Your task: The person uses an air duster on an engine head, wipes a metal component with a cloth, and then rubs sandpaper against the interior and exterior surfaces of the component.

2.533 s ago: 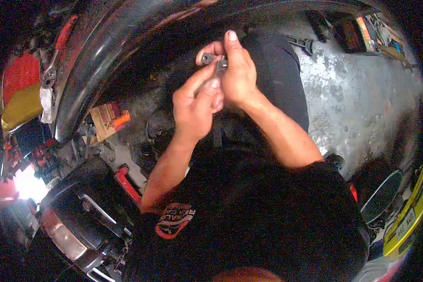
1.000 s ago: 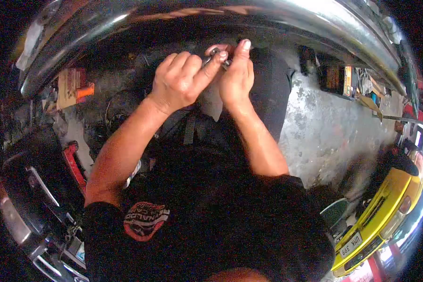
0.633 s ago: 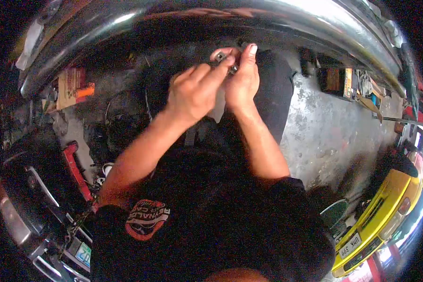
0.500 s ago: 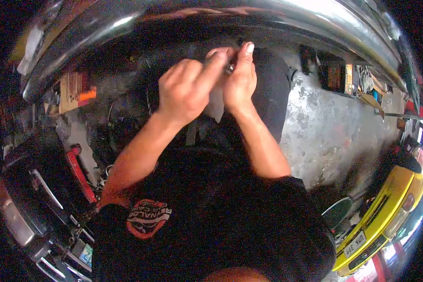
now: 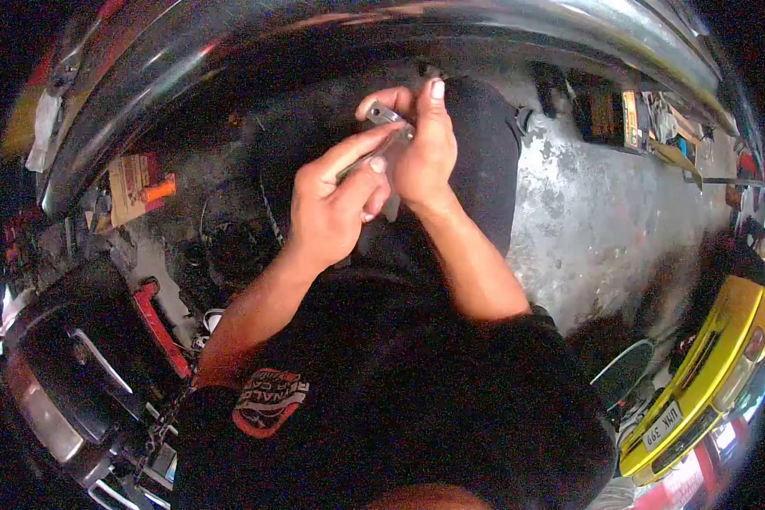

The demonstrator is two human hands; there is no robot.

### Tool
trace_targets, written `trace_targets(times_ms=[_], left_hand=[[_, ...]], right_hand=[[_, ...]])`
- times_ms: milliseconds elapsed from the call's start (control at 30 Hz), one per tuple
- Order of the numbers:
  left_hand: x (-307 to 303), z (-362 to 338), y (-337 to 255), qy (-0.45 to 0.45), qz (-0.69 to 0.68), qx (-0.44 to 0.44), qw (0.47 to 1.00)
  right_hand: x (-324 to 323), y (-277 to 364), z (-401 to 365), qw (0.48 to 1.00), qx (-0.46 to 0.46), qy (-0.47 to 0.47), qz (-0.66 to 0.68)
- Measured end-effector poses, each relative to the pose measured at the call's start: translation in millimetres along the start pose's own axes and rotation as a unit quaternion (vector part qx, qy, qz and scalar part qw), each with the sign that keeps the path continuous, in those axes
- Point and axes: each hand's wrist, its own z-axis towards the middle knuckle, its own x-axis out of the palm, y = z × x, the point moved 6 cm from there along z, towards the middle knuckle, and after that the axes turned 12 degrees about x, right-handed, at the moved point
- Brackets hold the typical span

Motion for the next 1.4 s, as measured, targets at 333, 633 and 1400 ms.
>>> trace_targets(times_ms=[333,633,1400], left_hand=[[-7,7,-7,0.041,0.218,0.198,0.955],[-22,14,-29,0.090,0.528,0.328,0.778],[-16,16,-28,0.124,0.586,0.272,0.753]], right_hand=[[0,-6,4,1.000,0.012,0.003,-0.017],[9,4,5,0.988,-0.016,-0.079,-0.128],[8,0,7,0.985,-0.001,-0.067,-0.157]])
